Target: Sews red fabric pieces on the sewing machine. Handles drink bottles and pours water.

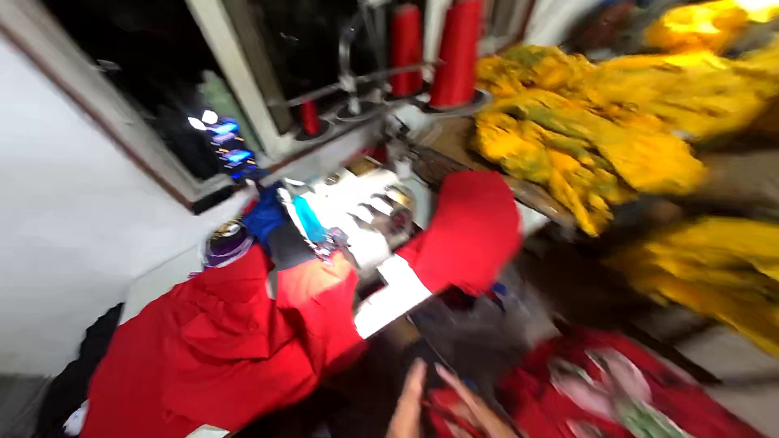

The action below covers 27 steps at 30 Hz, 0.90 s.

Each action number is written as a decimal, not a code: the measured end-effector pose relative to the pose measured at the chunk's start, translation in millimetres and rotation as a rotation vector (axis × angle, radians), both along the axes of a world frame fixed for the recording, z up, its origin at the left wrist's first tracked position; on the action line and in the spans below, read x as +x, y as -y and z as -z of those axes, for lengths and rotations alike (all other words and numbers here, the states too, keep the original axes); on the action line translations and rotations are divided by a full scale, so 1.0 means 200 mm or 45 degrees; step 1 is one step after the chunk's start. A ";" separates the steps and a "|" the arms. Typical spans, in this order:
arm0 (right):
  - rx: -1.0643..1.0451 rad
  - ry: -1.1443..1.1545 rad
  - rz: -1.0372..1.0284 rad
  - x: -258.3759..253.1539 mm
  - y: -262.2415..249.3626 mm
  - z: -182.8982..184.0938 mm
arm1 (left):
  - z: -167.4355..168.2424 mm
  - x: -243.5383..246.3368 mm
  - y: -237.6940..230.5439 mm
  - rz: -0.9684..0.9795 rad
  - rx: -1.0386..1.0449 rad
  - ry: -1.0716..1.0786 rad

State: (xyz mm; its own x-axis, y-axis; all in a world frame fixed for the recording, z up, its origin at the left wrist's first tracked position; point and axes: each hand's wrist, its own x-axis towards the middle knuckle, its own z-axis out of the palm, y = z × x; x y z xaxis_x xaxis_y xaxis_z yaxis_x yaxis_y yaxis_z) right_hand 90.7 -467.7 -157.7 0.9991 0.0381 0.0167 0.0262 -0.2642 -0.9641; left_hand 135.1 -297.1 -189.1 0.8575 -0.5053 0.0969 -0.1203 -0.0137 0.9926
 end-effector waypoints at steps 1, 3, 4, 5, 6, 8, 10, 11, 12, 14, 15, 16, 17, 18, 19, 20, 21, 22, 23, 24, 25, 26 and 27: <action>0.036 -0.088 0.053 0.00 -0.02 -0.07 | 0.01 -0.01 0.01 0.016 -0.035 -0.051; 0.078 -0.170 0.187 0.00 -0.02 -0.14 | -0.01 -0.04 0.03 0.050 -0.067 -0.154; 0.068 -0.150 0.213 0.00 -0.01 -0.13 | -0.04 -0.05 0.04 0.066 -0.065 -0.167; 0.058 -0.111 0.200 0.00 0.00 -0.12 | -0.08 -0.07 0.03 0.052 -0.048 -0.169; 0.048 -0.053 0.160 -0.01 0.00 -0.10 | -0.10 -0.09 0.02 0.028 -0.030 -0.158; 0.033 0.048 0.052 0.00 0.00 -0.11 | -0.15 -0.09 -0.02 0.003 0.012 -0.099; 0.019 0.201 -0.008 0.04 0.00 -0.13 | -0.21 -0.07 -0.05 -0.021 0.018 -0.029; 0.017 0.279 -0.042 0.07 0.02 -0.14 | -0.24 -0.05 -0.08 -0.016 0.029 0.038; 0.018 0.357 -0.089 0.11 0.05 -0.17 | -0.28 -0.03 -0.11 0.001 0.026 0.103; 0.041 0.466 -0.253 0.18 0.16 -0.25 | -0.35 -0.02 -0.19 -0.016 -0.011 0.149; 0.080 0.472 -0.339 0.20 0.25 -0.31 | -0.38 -0.03 -0.24 -0.050 -0.076 0.120; 0.137 0.435 -0.398 0.21 0.36 -0.40 | -0.42 -0.05 -0.27 -0.122 -0.108 0.086; 0.226 0.381 -0.385 0.21 0.47 -0.50 | -0.45 -0.07 -0.29 -0.191 -0.122 0.066; 0.365 0.346 -0.269 0.20 0.56 -0.60 | -0.48 -0.08 -0.31 -0.270 -0.098 0.064; 0.527 0.409 -0.126 0.21 0.64 -0.65 | -0.51 -0.06 -0.33 -0.355 -0.034 0.081; 0.640 0.572 -0.057 0.26 0.71 -0.64 | -0.51 -0.03 -0.33 -0.451 0.057 0.107; 0.708 0.676 -0.014 0.32 0.72 -0.62 | -0.51 0.00 -0.32 -0.558 0.107 0.132; 0.651 0.669 -0.021 0.37 0.65 -0.59 | -0.51 0.03 -0.30 -0.622 0.099 0.143; 0.558 0.566 -0.027 0.41 0.47 -0.57 | -0.53 0.06 -0.28 -0.658 0.072 0.167; 0.440 0.412 -0.156 0.45 0.27 -0.52 | -0.57 0.10 -0.27 -0.677 0.065 0.216; 0.305 0.278 -0.331 0.49 0.09 -0.45 | -0.61 0.14 -0.27 -0.690 0.087 0.290; 0.185 0.225 -0.453 0.54 -0.06 -0.40 | -0.66 0.18 -0.29 -0.708 0.142 0.370; 0.120 0.221 -0.532 0.60 -0.17 -0.36 | -0.71 0.21 -0.33 -0.743 0.227 0.443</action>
